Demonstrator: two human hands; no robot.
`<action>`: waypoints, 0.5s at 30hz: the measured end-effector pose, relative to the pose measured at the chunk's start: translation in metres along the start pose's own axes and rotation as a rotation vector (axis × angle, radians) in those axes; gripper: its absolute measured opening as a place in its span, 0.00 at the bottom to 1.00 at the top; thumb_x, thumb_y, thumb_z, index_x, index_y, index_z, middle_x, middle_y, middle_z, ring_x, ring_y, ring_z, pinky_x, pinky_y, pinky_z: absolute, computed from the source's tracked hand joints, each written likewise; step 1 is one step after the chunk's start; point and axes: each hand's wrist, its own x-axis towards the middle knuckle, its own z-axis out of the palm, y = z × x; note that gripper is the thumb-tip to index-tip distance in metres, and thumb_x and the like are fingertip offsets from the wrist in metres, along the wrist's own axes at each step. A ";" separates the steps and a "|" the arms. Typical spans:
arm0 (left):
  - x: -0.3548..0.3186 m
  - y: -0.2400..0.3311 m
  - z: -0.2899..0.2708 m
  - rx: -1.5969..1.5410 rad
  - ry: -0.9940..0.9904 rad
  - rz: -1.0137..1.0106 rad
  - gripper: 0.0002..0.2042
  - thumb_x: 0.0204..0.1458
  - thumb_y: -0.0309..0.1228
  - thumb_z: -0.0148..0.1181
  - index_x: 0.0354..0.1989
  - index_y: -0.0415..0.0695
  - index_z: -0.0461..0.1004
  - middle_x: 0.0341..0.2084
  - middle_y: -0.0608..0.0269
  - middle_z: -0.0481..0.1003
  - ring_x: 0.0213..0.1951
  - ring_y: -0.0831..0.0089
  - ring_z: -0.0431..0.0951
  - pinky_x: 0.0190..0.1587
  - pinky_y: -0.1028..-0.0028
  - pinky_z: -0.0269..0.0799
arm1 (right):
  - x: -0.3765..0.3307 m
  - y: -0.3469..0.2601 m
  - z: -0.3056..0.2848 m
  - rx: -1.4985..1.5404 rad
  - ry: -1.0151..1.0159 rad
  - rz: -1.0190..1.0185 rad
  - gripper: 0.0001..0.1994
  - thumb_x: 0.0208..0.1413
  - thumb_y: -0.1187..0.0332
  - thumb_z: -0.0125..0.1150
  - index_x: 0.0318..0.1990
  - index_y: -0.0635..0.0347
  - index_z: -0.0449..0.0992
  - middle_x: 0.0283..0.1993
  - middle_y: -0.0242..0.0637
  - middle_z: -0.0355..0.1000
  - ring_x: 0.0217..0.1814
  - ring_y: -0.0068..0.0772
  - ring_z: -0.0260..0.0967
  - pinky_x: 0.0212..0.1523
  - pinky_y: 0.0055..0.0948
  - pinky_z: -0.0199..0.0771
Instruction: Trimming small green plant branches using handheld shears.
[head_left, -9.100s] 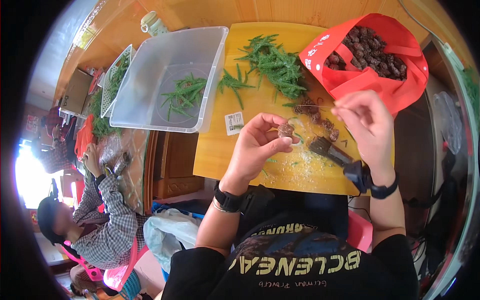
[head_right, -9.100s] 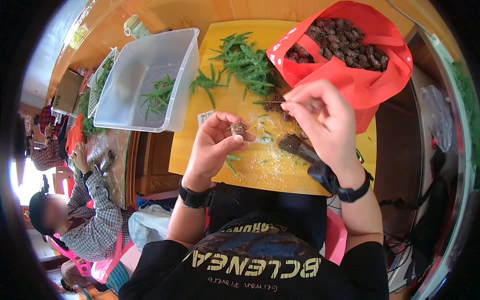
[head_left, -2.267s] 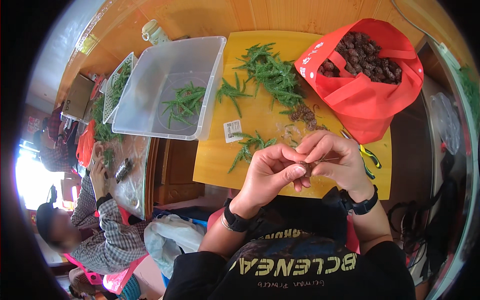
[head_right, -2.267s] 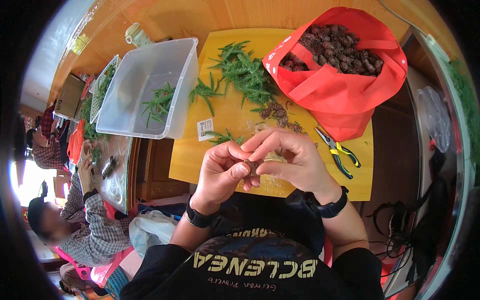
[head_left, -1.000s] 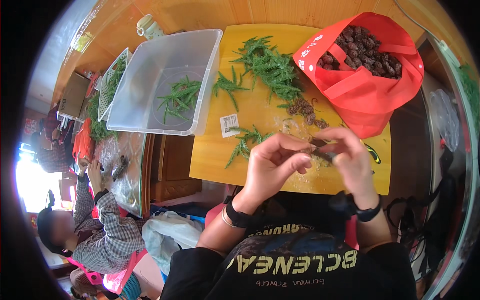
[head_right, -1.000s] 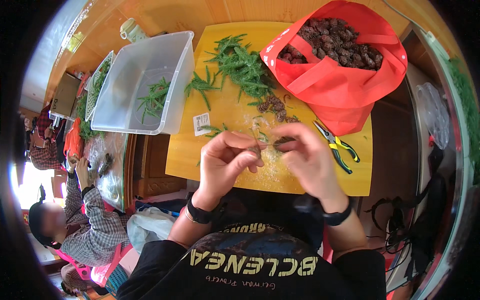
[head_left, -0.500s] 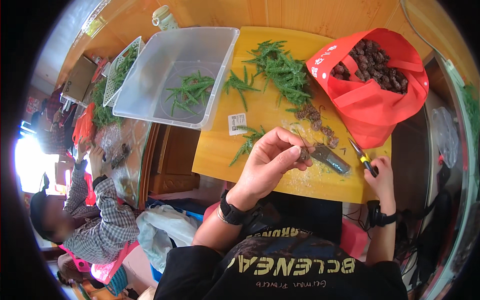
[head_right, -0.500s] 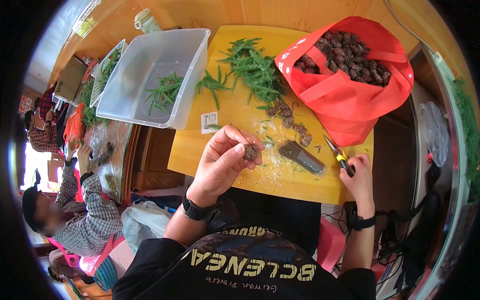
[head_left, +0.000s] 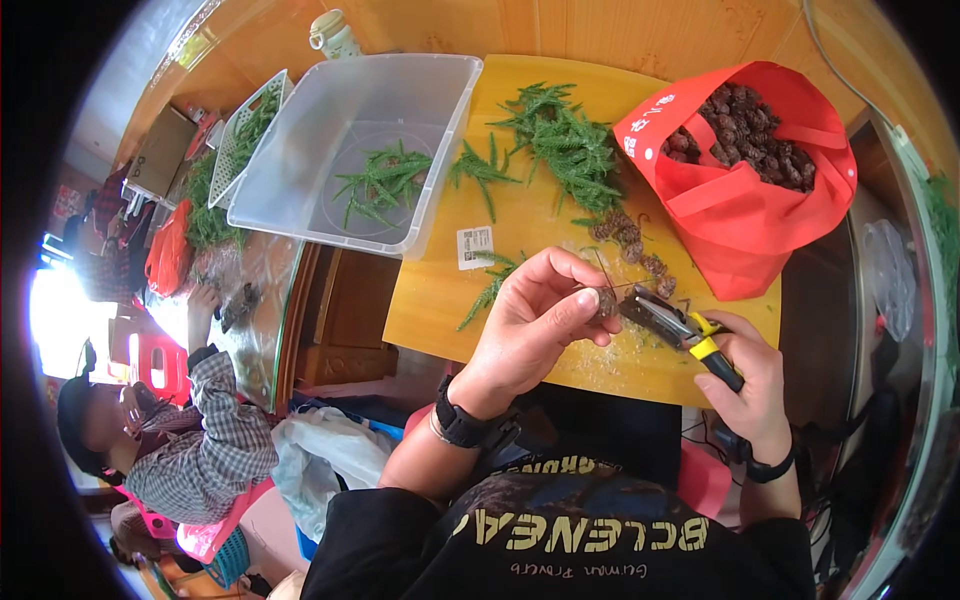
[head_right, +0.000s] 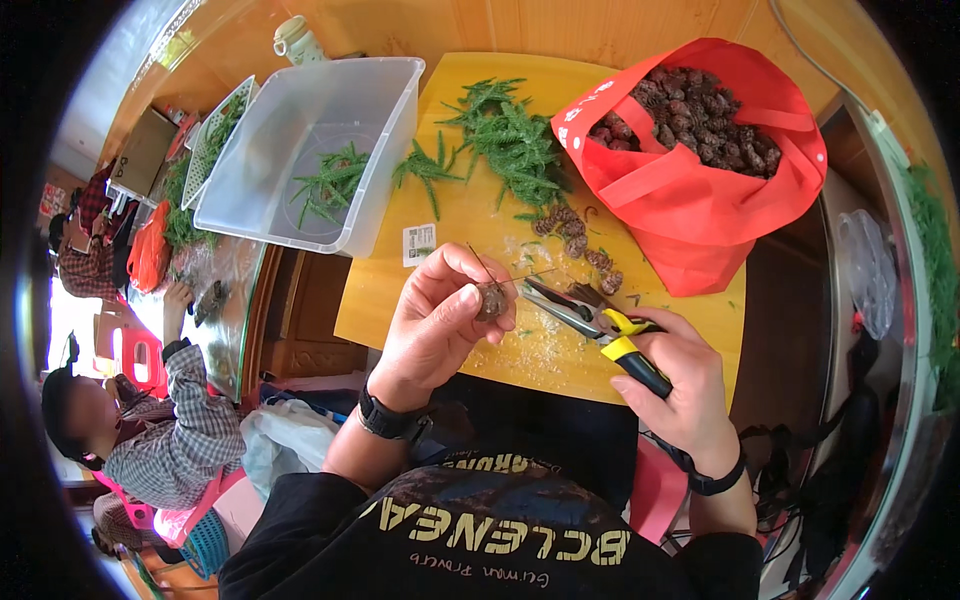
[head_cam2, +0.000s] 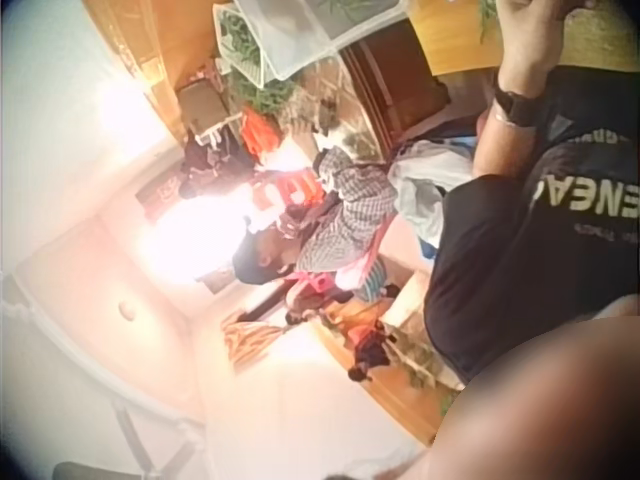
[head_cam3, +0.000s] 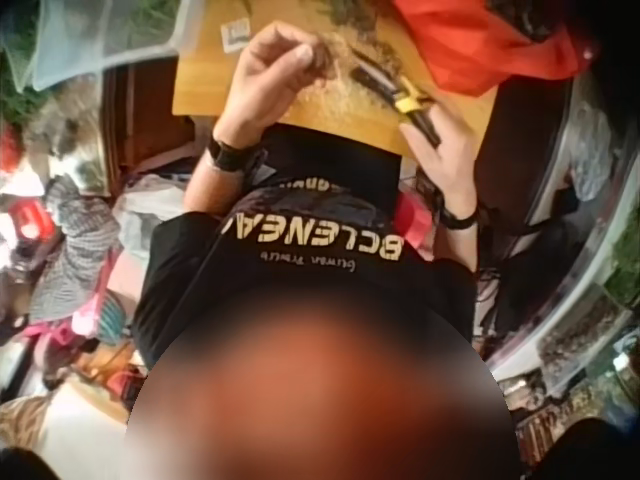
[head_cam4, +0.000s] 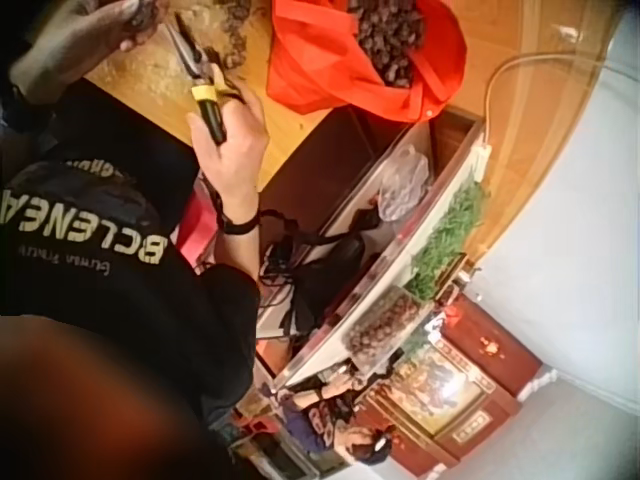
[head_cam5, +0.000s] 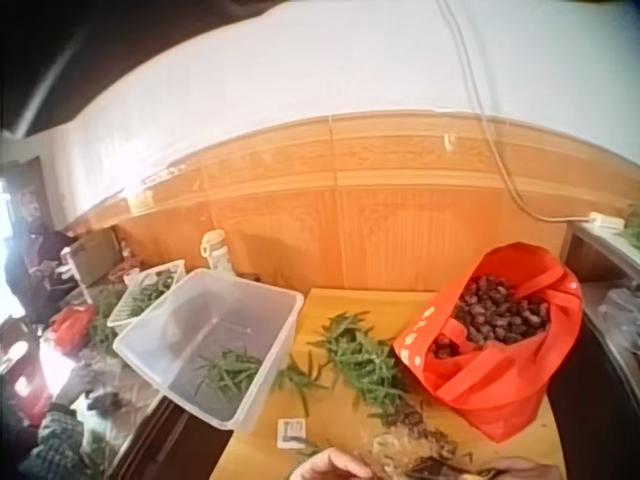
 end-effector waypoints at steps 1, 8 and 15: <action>-0.001 0.000 -0.001 0.023 0.003 0.013 0.07 0.54 0.28 0.54 0.37 0.41 0.65 0.35 0.53 0.71 0.32 0.72 0.75 0.30 0.80 0.73 | 0.003 0.000 0.001 0.001 -0.003 -0.004 0.13 0.43 0.65 0.59 0.26 0.69 0.71 0.31 0.43 0.74 0.44 0.49 0.68 0.46 0.37 0.67; 0.001 0.001 -0.002 0.054 0.011 0.058 0.06 0.54 0.28 0.54 0.36 0.41 0.66 0.33 0.53 0.70 0.31 0.73 0.75 0.30 0.81 0.72 | 0.009 -0.002 0.012 0.045 0.055 -0.035 0.14 0.46 0.62 0.60 0.22 0.67 0.69 0.25 0.42 0.72 0.39 0.47 0.69 0.40 0.35 0.68; 0.003 -0.007 -0.001 -0.060 0.017 0.072 0.04 0.54 0.26 0.53 0.36 0.43 0.68 0.30 0.55 0.69 0.29 0.73 0.71 0.27 0.82 0.67 | 0.008 -0.001 0.021 -0.010 0.184 -0.087 0.13 0.37 0.74 0.65 0.17 0.64 0.64 0.16 0.40 0.61 0.27 0.48 0.68 0.32 0.36 0.69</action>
